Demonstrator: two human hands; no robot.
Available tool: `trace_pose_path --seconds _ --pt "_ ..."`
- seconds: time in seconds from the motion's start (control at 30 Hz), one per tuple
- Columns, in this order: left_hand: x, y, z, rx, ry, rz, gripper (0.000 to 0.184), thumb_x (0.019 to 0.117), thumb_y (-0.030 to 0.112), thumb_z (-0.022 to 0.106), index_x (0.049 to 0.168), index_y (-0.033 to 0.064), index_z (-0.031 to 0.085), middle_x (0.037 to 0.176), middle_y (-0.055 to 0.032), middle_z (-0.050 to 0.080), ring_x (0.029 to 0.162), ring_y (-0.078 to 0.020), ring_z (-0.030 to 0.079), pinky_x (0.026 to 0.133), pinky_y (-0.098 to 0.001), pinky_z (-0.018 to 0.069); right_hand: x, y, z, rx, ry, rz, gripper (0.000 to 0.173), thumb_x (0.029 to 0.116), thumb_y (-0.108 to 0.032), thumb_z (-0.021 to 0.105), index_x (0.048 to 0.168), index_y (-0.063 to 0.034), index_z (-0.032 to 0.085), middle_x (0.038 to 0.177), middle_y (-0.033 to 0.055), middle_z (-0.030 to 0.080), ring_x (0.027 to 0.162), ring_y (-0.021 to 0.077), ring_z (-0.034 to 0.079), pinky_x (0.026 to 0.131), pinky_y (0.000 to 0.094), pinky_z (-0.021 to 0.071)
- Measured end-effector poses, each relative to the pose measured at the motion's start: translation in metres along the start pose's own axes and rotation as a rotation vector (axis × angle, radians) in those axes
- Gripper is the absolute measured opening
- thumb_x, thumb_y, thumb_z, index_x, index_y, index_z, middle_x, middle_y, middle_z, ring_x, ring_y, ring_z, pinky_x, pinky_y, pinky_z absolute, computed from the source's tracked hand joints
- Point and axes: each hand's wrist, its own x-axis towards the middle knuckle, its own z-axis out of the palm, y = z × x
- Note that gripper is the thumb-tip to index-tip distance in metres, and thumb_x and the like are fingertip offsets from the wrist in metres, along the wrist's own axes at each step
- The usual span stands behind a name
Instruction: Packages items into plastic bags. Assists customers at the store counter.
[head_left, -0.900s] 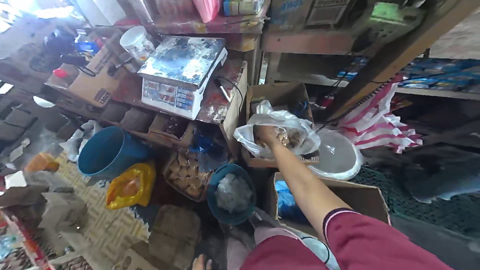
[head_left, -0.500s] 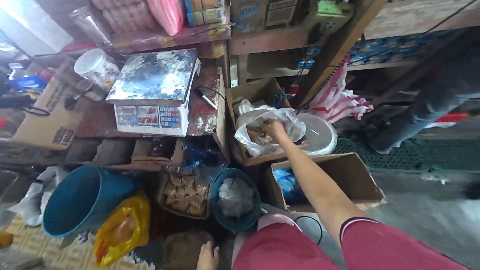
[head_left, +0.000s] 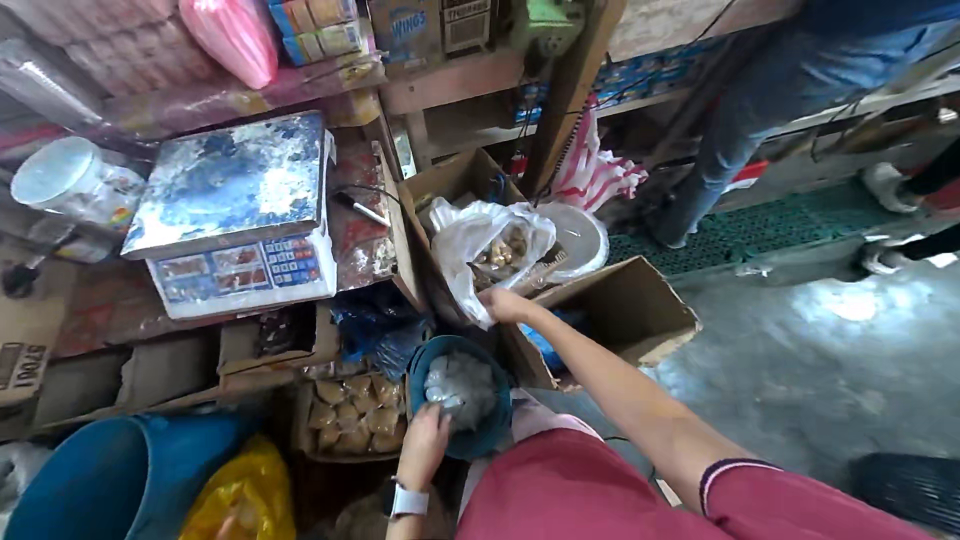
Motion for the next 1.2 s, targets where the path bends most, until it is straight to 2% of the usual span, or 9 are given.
trace_pose_path --seconds 0.17,0.3,0.43,0.5,0.6,0.7,0.8,1.0,1.2 --pt "0.032 0.115 -0.005 -0.053 0.572 0.584 0.021 0.0957 0.003 0.058 0.106 -0.0035 0.074 0.110 -0.0195 0.073 0.107 -0.0331 0.071 0.097 -0.0454 0.0570 0.035 0.047 -0.062 -0.071 0.356 0.133 0.033 0.1005 -0.023 0.065 0.120 0.0024 0.071 0.126 0.0271 0.067 0.123 0.0440 0.061 0.108 0.0608 0.0444" --pt "0.079 0.184 -0.004 0.269 0.638 0.804 0.019 0.0916 0.006 0.064 0.106 0.0023 0.075 0.117 -0.0151 0.073 0.118 -0.0334 0.067 0.102 -0.0488 0.0526 0.059 0.056 -0.066 -0.336 0.015 0.295 0.051 0.0959 -0.034 0.067 0.133 0.0018 0.064 0.137 0.0307 0.059 0.131 0.0506 0.053 0.107 0.0725 0.0382" --pt "0.129 0.201 -0.017 0.597 0.356 0.392 0.067 0.0896 0.020 0.075 0.147 -0.0037 0.050 0.150 -0.0270 0.050 0.147 -0.0442 0.038 0.119 -0.0681 0.0201 0.070 0.034 -0.078 -0.175 -0.091 0.181 0.041 0.1055 -0.027 0.054 0.131 0.0034 0.063 0.136 0.0297 0.060 0.130 0.0460 0.055 0.108 0.0656 0.0408" --pt "0.144 0.196 -0.026 0.618 0.208 0.169 0.068 0.0924 0.010 0.070 0.153 -0.0032 0.041 0.154 -0.0309 0.043 0.151 -0.0486 0.028 0.120 -0.0715 0.0091 0.084 0.029 -0.095 -0.013 0.010 0.086 0.040 0.1062 -0.029 0.054 0.123 0.0035 0.068 0.123 0.0292 0.066 0.118 0.0440 0.063 0.104 0.0617 0.0455" --pt "0.144 0.187 -0.030 0.652 0.163 0.204 0.040 0.0964 -0.005 0.055 0.137 -0.0034 0.060 0.131 -0.0256 0.065 0.131 -0.0452 0.055 0.118 -0.0718 0.0175 0.105 0.021 -0.122 0.137 0.048 -0.080 0.034 0.1069 -0.023 0.053 0.120 0.0055 0.068 0.117 0.0281 0.069 0.111 0.0413 0.066 0.101 0.0599 0.0489" --pt "0.137 0.187 -0.026 0.554 0.118 0.367 0.021 0.0924 -0.006 0.060 0.107 -0.0027 0.075 0.116 -0.0228 0.070 0.119 -0.0431 0.063 0.114 -0.0707 0.0278 0.101 0.007 -0.144 0.245 -0.145 -0.189 0.038 0.1067 -0.021 0.056 0.133 0.0061 0.059 0.132 0.0266 0.062 0.123 0.0370 0.061 0.110 0.0534 0.0450" --pt "0.134 0.192 -0.015 0.535 0.174 0.470 0.014 0.0878 -0.006 0.065 0.093 -0.0013 0.076 0.108 -0.0222 0.071 0.111 -0.0427 0.067 0.109 -0.0704 0.0367 0.105 0.032 -0.136 -0.060 -0.226 -0.131 0.029 0.1009 -0.014 0.064 0.123 0.0049 0.067 0.123 0.0263 0.066 0.117 0.0400 0.063 0.105 0.0584 0.0464" --pt "0.129 0.186 -0.008 0.597 0.236 0.486 0.010 0.0857 -0.002 0.069 0.084 0.0034 0.076 0.101 -0.0159 0.072 0.105 -0.0365 0.069 0.109 -0.0666 0.0395 0.087 0.113 -0.109 -0.387 -0.122 0.138 0.064 0.0904 -0.021 0.076 0.147 -0.0041 0.051 0.150 0.0302 0.047 0.138 0.0520 0.045 0.106 0.0718 0.0396" --pt "0.120 0.190 -0.049 0.540 0.323 0.454 0.014 0.0898 0.002 0.065 0.083 0.0028 0.077 0.100 -0.0155 0.072 0.102 -0.0348 0.070 0.108 -0.0607 0.0425 0.086 0.105 -0.104 -0.240 0.070 0.122 0.039 0.0998 -0.007 0.059 0.138 0.0009 0.057 0.132 0.0311 0.061 0.124 0.0504 0.059 0.102 0.0670 0.0460"
